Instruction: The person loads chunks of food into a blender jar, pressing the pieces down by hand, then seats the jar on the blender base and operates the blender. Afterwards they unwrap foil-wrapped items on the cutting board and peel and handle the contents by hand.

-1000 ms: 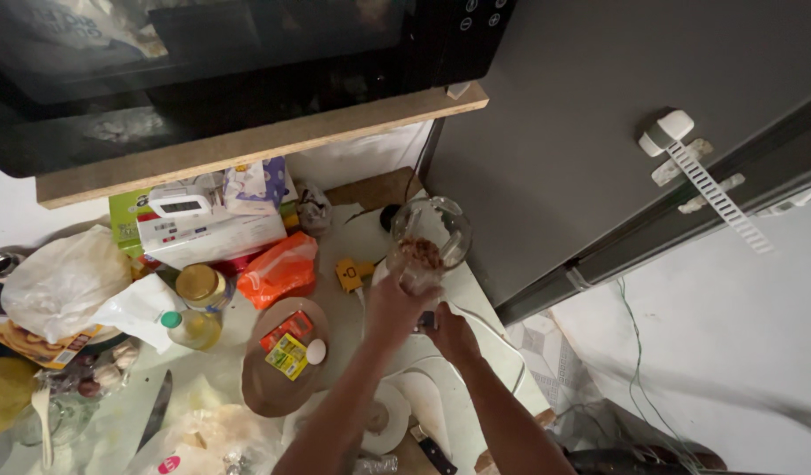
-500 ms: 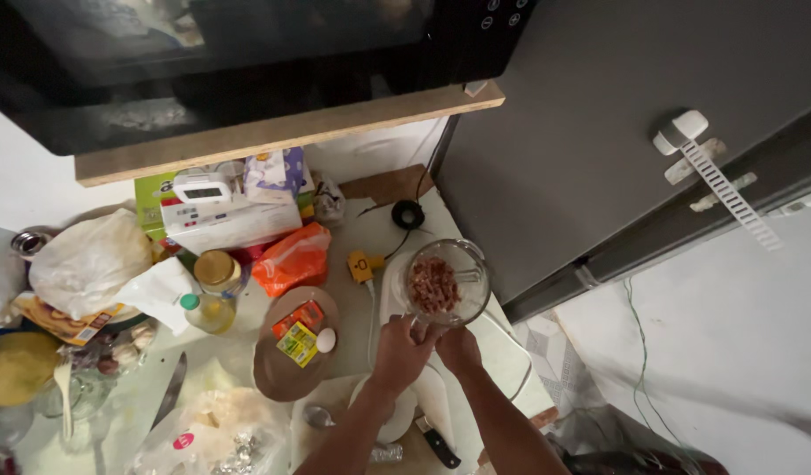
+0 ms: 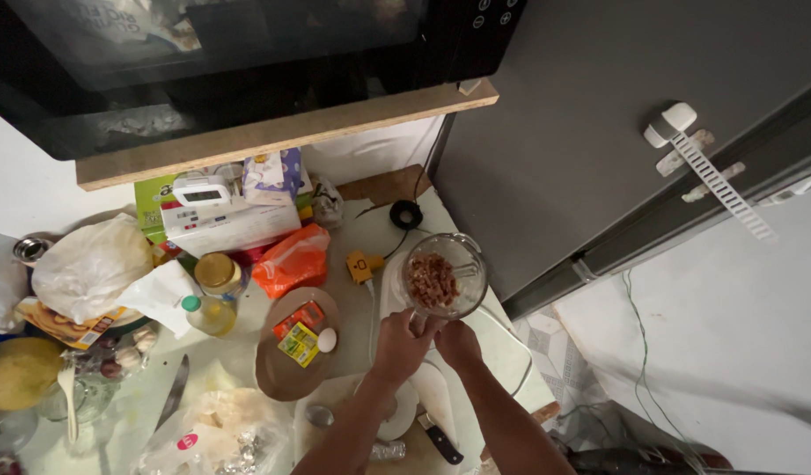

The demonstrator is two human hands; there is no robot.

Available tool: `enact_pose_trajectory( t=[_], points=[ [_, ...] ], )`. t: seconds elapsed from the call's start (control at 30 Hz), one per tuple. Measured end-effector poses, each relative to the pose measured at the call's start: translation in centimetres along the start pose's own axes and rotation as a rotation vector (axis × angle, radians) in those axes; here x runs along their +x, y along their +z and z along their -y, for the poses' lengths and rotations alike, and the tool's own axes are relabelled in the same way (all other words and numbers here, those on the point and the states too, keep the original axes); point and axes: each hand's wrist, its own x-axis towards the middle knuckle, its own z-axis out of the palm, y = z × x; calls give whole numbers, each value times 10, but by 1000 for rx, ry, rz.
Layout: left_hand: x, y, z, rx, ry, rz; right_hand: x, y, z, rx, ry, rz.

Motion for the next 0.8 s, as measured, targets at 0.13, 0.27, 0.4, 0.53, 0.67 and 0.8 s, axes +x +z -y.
enact_pose_trajectory(
  t=[0.13,0.27,0.4,0.53,0.67,0.8],
  points=[
    [3,-1,-2,22,-56,35,-1,-2,4,5,5,-13],
    [3,-1,-3,17,-71,41,-3,-10,10,32,-6,-4],
    [7,0,-2,36,-103,55,-2,-29,17,-52,-99,47],
    [18,5,2,91,-60,39,-26,-24,35,-2,-111,-40],
    [17,4,1,20,-116,22,-96,22,72,91,-327,116],
    [15,-2,-8,16,-57,21,-147,65,104,8,-419,290]
  ],
)
